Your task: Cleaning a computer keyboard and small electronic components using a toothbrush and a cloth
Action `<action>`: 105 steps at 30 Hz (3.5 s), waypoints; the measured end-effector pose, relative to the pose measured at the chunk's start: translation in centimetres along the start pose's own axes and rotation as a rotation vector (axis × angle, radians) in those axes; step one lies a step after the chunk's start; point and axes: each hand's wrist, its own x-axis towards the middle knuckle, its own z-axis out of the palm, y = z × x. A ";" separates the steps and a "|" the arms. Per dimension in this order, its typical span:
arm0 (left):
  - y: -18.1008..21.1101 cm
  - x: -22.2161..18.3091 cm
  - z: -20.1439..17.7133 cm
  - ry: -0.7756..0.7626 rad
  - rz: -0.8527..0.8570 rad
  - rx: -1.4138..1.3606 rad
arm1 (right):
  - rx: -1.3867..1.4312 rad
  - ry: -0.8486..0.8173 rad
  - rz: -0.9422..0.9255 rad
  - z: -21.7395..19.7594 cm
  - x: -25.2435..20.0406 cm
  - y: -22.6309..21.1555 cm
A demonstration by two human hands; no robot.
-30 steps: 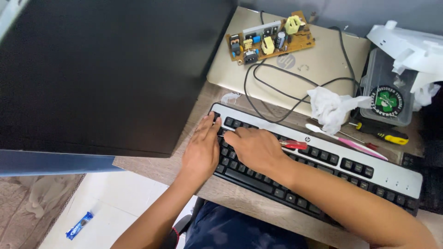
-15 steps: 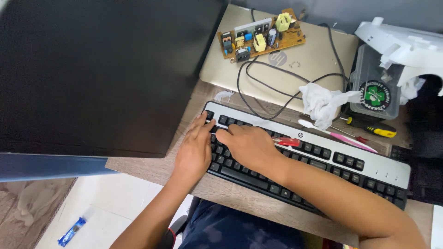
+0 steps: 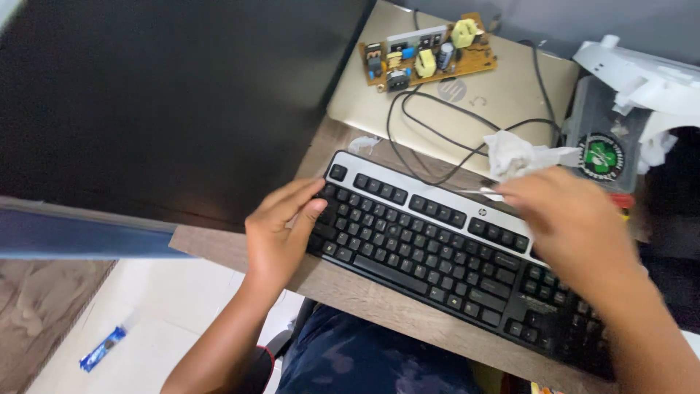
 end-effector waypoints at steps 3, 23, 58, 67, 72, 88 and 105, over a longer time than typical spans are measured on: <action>2.5 1.4 -1.2 0.016 -0.138 -0.274 | -0.019 0.014 0.144 0.8 -3.1 2.3; 2.5 4.3 18.2 -0.666 -0.786 -1.387 | 0.064 0.188 0.302 8.8 -8.8 8.3; 4.2 4.4 16.7 -0.555 -0.836 -1.336 | -0.089 0.370 0.461 6.9 -8.8 7.8; 3.5 3.8 17.1 -0.590 -0.807 -1.364 | 0.020 0.229 0.601 6.9 -8.8 7.9; 3.2 3.8 17.2 -0.600 -0.803 -1.364 | 0.038 0.187 0.587 6.5 -8.6 7.7; 2.5 3.0 17.6 -0.640 -0.694 -1.376 | 0.107 0.088 0.419 5.8 -7.2 5.8; 5.9 -0.7 17.8 -0.727 0.599 -0.558 | 0.100 -0.284 0.308 6.2 -3.8 9.1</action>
